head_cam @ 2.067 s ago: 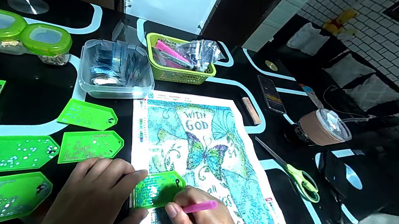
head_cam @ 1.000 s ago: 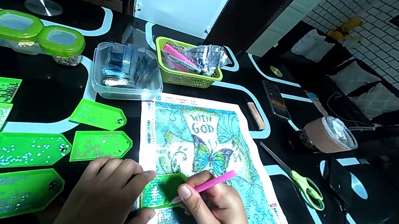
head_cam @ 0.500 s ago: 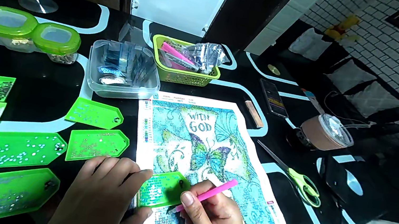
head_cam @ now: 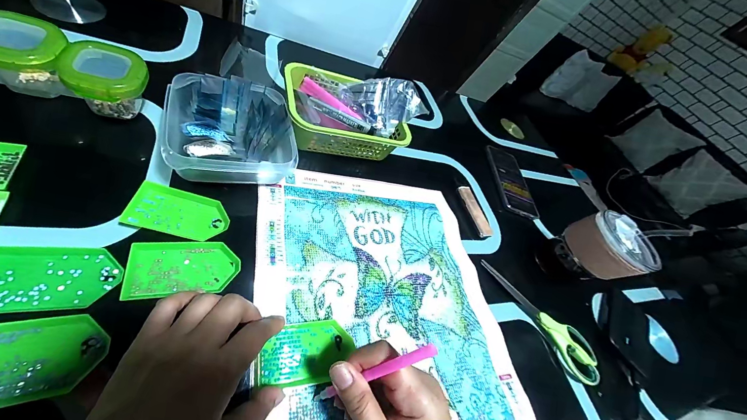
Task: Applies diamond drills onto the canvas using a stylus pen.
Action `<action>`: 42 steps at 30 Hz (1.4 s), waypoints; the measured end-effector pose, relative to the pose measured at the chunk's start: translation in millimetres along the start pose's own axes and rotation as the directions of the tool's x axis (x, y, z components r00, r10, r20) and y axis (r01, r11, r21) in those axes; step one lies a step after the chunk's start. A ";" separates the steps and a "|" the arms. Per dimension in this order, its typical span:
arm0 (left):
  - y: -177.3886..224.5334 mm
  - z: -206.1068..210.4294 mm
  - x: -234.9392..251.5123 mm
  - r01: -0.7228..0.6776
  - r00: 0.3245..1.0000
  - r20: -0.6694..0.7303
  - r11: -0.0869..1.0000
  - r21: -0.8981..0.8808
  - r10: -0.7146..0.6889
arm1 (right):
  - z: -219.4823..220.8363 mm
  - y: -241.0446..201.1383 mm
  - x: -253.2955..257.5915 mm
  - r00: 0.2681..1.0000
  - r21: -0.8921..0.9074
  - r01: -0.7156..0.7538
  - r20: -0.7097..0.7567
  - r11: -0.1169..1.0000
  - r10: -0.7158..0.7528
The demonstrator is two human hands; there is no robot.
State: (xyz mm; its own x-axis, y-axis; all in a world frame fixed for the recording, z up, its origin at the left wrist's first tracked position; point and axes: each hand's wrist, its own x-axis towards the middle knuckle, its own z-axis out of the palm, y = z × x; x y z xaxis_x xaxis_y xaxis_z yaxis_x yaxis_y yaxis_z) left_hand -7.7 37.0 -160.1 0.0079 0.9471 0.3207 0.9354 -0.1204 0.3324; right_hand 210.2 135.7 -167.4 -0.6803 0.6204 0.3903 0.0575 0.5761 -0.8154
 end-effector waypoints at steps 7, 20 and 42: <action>-0.3 0.7 0.0 -0.006 1.000 -0.015 1.000 0.005 0.006 | -2.0 -18.1 3.6 0.993 -0.259 0.097 0.095 0.961 -0.075; 0.2 0.7 0.2 -0.001 1.000 -0.015 1.000 -0.005 0.001 | -9.5 -10.0 25.3 1.000 0.009 0.007 -0.019 1.000 -0.007; 0.9 2.9 -0.5 -0.005 0.999 -0.038 1.000 0.022 0.006 | 1.4 -1.4 27.7 0.999 -0.072 0.036 0.009 0.997 -0.035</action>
State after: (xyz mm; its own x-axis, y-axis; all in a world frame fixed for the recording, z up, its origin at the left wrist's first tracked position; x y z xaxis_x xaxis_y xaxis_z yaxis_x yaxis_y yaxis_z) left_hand -5.8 37.3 -162.6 -0.0003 0.9344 0.3562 0.9428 -0.1185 0.3116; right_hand 190.3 151.3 -156.0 -0.6887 0.5946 0.4150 0.0857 0.6351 -0.7676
